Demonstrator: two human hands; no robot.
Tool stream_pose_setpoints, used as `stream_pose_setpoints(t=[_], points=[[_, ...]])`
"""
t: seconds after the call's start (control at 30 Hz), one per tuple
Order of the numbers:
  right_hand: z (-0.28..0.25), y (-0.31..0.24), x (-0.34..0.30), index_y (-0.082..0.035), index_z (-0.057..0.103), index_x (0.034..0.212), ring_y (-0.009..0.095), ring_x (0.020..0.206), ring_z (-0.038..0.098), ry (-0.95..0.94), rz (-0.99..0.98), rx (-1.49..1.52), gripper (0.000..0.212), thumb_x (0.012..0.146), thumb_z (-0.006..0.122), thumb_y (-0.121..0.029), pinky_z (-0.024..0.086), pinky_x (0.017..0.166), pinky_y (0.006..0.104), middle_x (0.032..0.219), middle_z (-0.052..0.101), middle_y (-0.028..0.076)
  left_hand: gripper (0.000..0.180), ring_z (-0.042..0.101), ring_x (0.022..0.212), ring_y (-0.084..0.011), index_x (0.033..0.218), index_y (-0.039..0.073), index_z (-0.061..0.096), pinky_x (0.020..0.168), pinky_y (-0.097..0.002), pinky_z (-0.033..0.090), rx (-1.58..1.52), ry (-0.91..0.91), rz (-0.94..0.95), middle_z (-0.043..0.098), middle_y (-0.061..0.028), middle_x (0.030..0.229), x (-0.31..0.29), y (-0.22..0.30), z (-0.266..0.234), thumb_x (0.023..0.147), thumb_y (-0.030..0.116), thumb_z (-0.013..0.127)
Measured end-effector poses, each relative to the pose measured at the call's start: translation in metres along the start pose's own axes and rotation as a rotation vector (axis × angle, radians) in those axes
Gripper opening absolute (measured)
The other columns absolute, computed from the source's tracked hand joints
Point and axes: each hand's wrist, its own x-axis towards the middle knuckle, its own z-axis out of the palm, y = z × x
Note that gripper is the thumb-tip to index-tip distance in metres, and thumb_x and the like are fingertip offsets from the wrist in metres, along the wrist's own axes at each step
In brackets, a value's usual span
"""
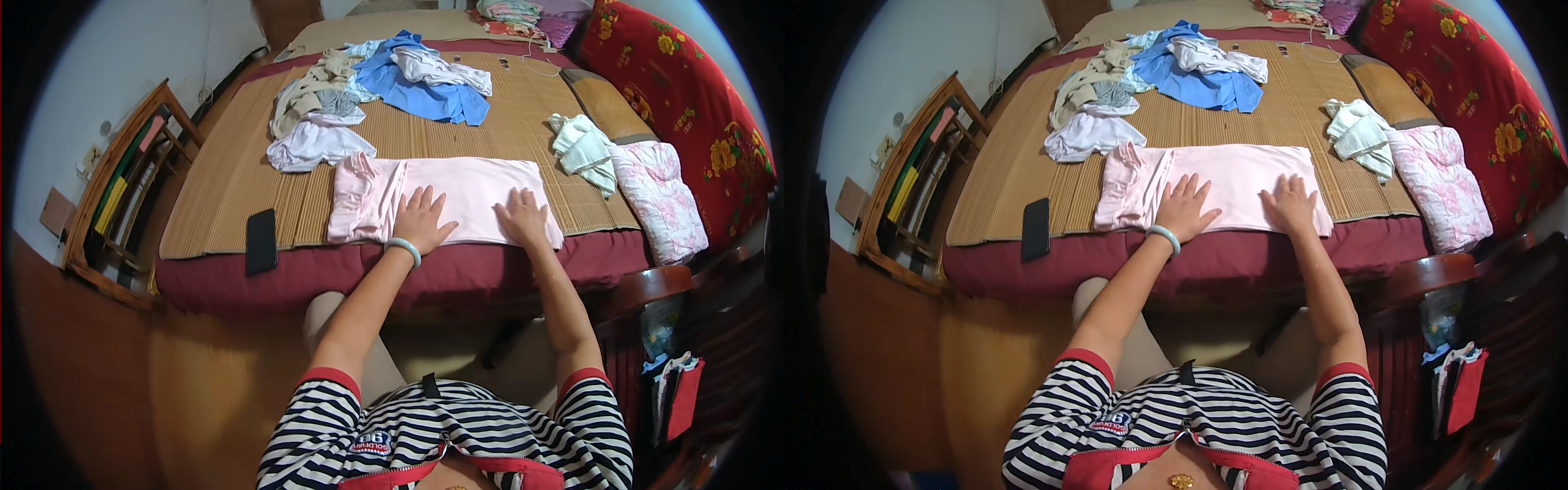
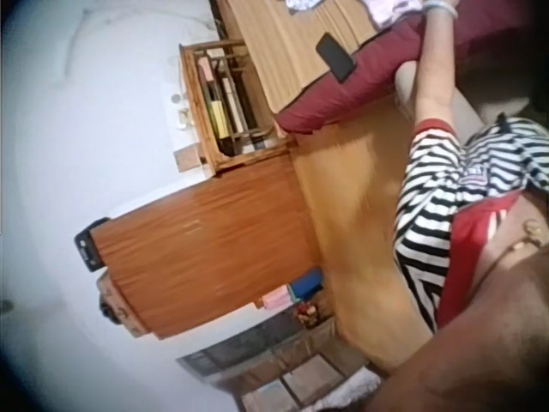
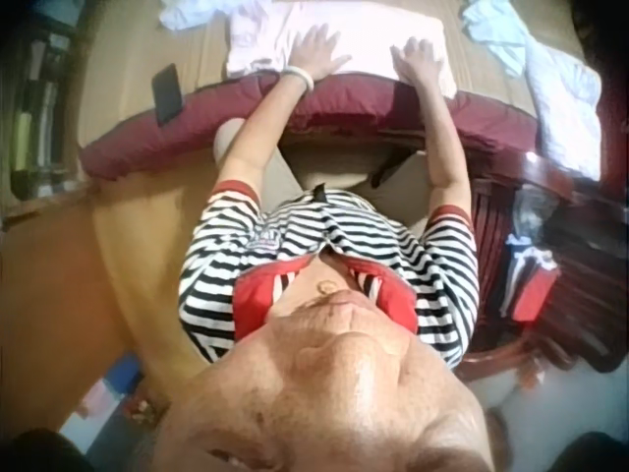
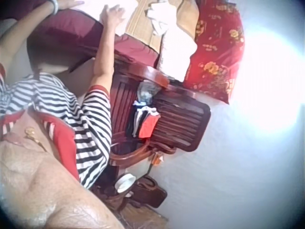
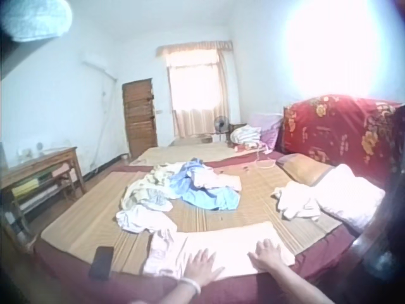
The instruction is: The recorder folds pieces of laundry on a bed and stacks them on a nearby chair.
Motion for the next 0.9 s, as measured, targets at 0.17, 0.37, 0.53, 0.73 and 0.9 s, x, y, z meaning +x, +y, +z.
stream_pose_setpoints(t=[0.17, 0.37, 0.53, 0.73, 0.9], points=[[0.022, -0.029, -0.023, -0.012, 0.047, 0.144, 0.036, 0.140, 0.039, 0.136, -0.418, 0.052, 0.063, 0.094, 0.052, -0.050, 0.029, 0.111, 0.0594, 0.149, 0.043, 0.022, 0.067, 0.031, 0.146, -0.0308, 0.149, 0.016, 0.042, 0.116, -0.0556, 0.023, 0.051, 0.023, 0.052, 0.036, -0.0159, 0.157, 0.003, 0.002, -0.002, 0.096, 0.057, 0.043], [0.016, -0.036, -0.027, -0.009, 0.052, 0.140, 0.034, 0.140, 0.040, 0.212, -0.228, 0.092, 0.067, 0.092, 0.050, -0.055, 0.026, 0.113, 0.0592, 0.148, 0.046, 0.021, 0.060, 0.031, 0.147, -0.0274, 0.151, 0.017, 0.039, 0.117, -0.0517, 0.023, 0.089, -0.005, 0.018, 0.033, -0.0127, 0.159, -0.016, 0.007, -0.003, 0.101, 0.050, 0.038], [0.014, -0.031, -0.037, -0.008, 0.052, 0.141, 0.037, 0.143, 0.035, 0.192, -0.014, 0.078, 0.069, 0.092, 0.047, -0.056, 0.019, 0.116, 0.0593, 0.151, 0.042, 0.020, 0.063, 0.021, 0.151, -0.0273, 0.156, 0.017, 0.029, 0.120, -0.0514, 0.017, 0.074, -0.128, -0.096, 0.024, -0.0113, 0.163, -0.029, 0.023, -0.008, 0.102, 0.050, 0.032], [0.014, -0.027, -0.034, -0.010, 0.043, 0.149, 0.037, 0.147, 0.027, 0.047, 0.038, 0.026, 0.076, 0.093, 0.039, -0.061, 0.012, 0.119, 0.0580, 0.157, 0.034, 0.021, 0.089, 0.013, 0.153, -0.0294, 0.159, 0.017, 0.020, 0.121, -0.0518, 0.012, 0.031, -0.302, -0.101, 0.013, -0.0114, 0.166, -0.027, 0.024, -0.022, 0.091, 0.073, 0.038], [0.012, -0.015, -0.019, -0.011, 0.037, 0.152, 0.038, 0.148, 0.025, -0.036, 0.047, 0.024, 0.077, 0.093, 0.039, -0.061, 0.010, 0.119, 0.0585, 0.159, 0.029, 0.021, 0.091, 0.013, 0.153, -0.0287, 0.158, 0.016, 0.022, 0.120, -0.0537, 0.018, 0.044, -0.374, -0.124, 0.015, -0.0121, 0.165, -0.014, 0.031, -0.029, 0.089, 0.073, 0.043]])
